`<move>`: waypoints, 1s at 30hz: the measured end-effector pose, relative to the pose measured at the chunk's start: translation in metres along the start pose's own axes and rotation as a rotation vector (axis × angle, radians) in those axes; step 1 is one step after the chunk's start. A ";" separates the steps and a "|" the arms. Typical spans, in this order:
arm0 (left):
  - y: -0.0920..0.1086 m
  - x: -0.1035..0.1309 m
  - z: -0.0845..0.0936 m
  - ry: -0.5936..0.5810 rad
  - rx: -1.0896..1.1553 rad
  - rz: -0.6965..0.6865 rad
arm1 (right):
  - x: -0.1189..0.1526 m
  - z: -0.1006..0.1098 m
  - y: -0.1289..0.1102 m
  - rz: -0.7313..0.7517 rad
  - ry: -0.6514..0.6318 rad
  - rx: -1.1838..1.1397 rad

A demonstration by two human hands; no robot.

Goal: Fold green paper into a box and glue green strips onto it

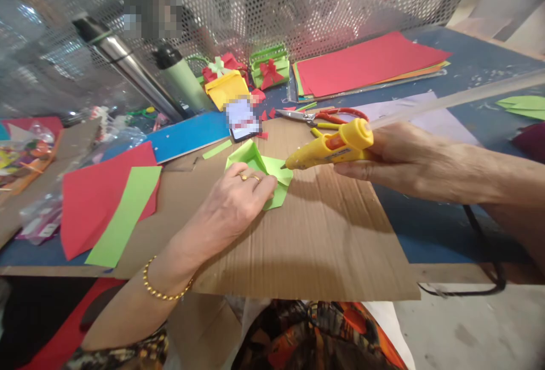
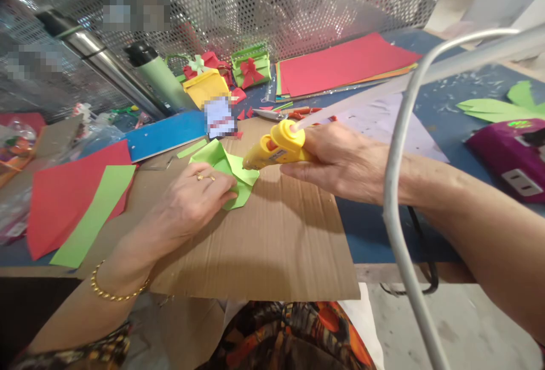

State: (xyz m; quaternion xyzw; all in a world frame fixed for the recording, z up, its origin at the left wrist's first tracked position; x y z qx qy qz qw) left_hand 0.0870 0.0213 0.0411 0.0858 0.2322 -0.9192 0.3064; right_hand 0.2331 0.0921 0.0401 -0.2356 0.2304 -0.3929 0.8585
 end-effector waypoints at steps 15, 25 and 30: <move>0.014 -0.001 0.014 0.064 -0.156 -0.039 | -0.001 -0.001 -0.003 -0.047 -0.054 0.030; 0.023 0.000 0.011 0.038 -0.131 -0.092 | -0.002 0.003 -0.009 -0.012 -0.036 0.023; 0.027 0.000 0.008 0.007 -0.090 -0.108 | -0.002 0.000 -0.003 -0.013 -0.042 0.035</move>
Point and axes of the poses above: each hand's wrist, its own x-axis away from the middle knuckle, its own z-axis out of the back of the hand, y = z × x, the point moved 10 cm from there along -x, towards the middle knuckle, and after that the axes turned 4 degrees about z, right-handed, at the moved point
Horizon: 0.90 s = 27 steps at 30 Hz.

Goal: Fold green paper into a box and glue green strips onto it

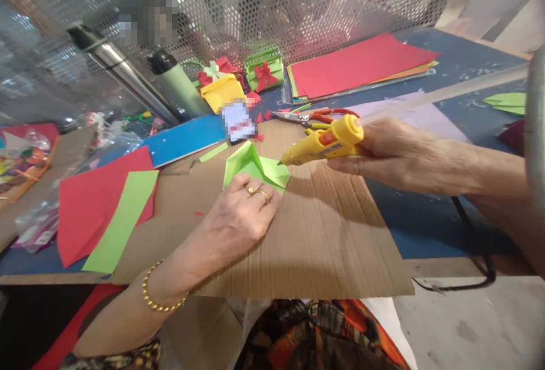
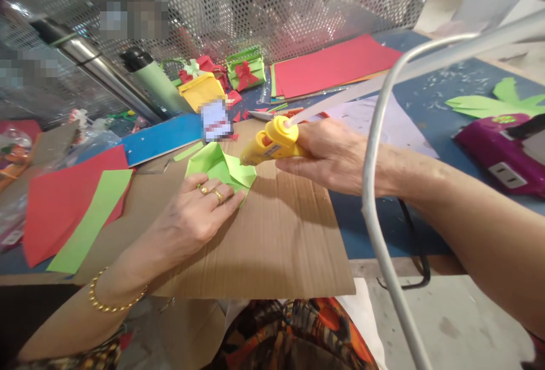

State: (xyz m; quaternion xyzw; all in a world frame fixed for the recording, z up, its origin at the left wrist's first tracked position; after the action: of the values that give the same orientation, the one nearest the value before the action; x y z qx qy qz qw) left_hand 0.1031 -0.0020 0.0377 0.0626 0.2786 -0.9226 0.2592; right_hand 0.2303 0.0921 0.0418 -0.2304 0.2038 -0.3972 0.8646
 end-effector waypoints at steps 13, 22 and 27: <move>-0.006 0.000 -0.008 0.064 -0.045 0.094 | -0.002 0.003 -0.002 0.004 0.006 -0.006; -0.005 -0.003 -0.011 0.013 -0.022 0.091 | -0.001 0.003 0.000 -0.007 -0.004 0.019; -0.005 -0.003 -0.014 0.033 -0.024 0.096 | -0.003 0.004 0.003 0.031 0.024 0.013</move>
State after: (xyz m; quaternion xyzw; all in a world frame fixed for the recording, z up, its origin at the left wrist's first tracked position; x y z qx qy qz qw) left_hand 0.1025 0.0101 0.0293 0.0879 0.2904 -0.9047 0.2992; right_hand 0.2323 0.0969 0.0442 -0.2168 0.2153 -0.3876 0.8697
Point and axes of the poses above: each hand's wrist, its own x-axis away from the middle knuckle, its own z-axis out of the back of the hand, y = z × x, the point moved 10 cm from there along -x, towards the middle knuckle, and after that the axes turned 4 degrees about z, right-handed, at the moved point
